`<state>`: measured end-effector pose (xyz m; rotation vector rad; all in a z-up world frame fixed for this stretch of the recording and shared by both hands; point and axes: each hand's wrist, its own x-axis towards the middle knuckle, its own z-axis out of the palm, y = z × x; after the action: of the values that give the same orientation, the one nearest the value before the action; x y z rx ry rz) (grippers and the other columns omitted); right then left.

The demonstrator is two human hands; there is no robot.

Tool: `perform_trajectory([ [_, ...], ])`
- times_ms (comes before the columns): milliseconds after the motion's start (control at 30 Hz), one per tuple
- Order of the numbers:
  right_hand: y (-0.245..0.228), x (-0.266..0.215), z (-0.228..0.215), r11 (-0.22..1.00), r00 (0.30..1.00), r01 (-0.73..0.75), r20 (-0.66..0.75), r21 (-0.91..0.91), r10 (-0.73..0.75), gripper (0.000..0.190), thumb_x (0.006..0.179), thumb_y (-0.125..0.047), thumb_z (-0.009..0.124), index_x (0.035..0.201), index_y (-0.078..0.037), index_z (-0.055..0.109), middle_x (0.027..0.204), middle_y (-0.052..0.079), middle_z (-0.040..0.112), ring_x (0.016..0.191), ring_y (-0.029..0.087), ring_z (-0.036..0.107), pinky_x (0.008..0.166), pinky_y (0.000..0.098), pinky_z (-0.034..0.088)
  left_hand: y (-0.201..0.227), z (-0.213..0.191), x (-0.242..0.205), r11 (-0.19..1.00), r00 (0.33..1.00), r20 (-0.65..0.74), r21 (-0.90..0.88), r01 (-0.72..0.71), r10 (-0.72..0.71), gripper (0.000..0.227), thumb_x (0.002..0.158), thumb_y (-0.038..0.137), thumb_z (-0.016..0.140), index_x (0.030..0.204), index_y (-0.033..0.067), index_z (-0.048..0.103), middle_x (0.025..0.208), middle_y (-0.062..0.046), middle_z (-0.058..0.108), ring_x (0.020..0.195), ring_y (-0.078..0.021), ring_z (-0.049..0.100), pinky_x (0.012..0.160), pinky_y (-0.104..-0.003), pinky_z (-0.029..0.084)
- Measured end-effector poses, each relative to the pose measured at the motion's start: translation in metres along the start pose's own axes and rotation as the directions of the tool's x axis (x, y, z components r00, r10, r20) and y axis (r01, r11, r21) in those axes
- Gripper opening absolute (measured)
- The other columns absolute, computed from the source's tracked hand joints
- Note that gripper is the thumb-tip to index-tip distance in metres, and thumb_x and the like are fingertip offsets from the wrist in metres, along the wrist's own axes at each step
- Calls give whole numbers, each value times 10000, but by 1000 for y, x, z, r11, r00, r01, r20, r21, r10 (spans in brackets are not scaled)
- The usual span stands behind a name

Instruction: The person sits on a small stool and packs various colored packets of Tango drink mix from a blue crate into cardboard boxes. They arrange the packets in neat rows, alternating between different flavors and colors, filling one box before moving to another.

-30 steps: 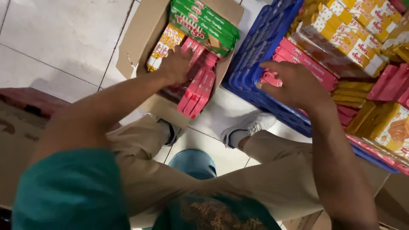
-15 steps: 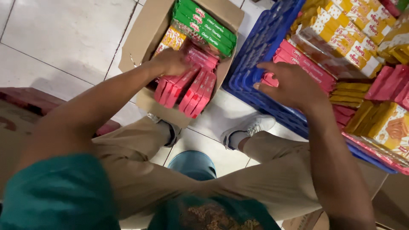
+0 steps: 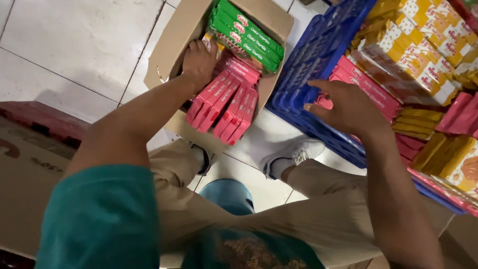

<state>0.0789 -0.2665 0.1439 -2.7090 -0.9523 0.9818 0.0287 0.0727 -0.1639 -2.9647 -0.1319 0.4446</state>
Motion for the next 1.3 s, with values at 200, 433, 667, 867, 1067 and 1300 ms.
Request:
perform_trajectory([
  [200,7,0,9,1000,999,22,-28,-10,-22,598,913,-418,655,1460,-187,586,1276,171,693,1178,347,640,948,473,475,-13,-52,-26,929,963,268,-361,77,24,795,853,-14,721,1501,131,284,1334,-292,382,1005,-468,626,785,-552,604],
  [433,12,-8,18,996,992,88,-87,7,-87,593,911,-435,696,1427,-156,613,1314,142,698,1157,324,663,918,479,497,-28,-112,-47,977,856,513,-205,50,64,981,894,435,708,1657,98,192,1616,-345,246,1322,-438,549,911,-480,588],
  [667,10,-11,13,998,996,56,-67,9,-56,583,932,-440,658,1444,-169,595,1333,167,671,1182,369,630,952,475,467,-39,-153,-40,982,852,523,-171,75,26,664,817,589,775,1250,88,722,1308,-150,592,1099,-303,642,794,-405,596],
  [867,9,-7,13,999,997,52,-55,5,-52,580,925,-435,658,1439,-176,592,1319,156,679,1177,367,636,930,480,481,-25,-145,-43,989,762,638,-144,-28,115,458,873,518,737,1180,178,736,1143,-23,725,1093,-246,670,845,-386,565],
  [1067,14,-3,15,999,999,34,-34,7,-34,596,920,-438,649,1454,-184,577,1346,156,665,1199,366,627,943,485,485,-19,-151,-27,983,846,516,-176,-45,131,340,942,406,663,1145,141,730,1174,-73,708,1109,-301,678,837,-437,583],
  [1300,14,7,15,999,1000,-23,17,33,22,600,925,-450,651,1459,-193,557,1366,119,652,1228,341,616,955,475,489,-6,-74,65,844,866,-34,-207,-494,498,872,768,130,747,1564,122,391,1590,-197,407,1500,-384,308,1126,-638,337],
])
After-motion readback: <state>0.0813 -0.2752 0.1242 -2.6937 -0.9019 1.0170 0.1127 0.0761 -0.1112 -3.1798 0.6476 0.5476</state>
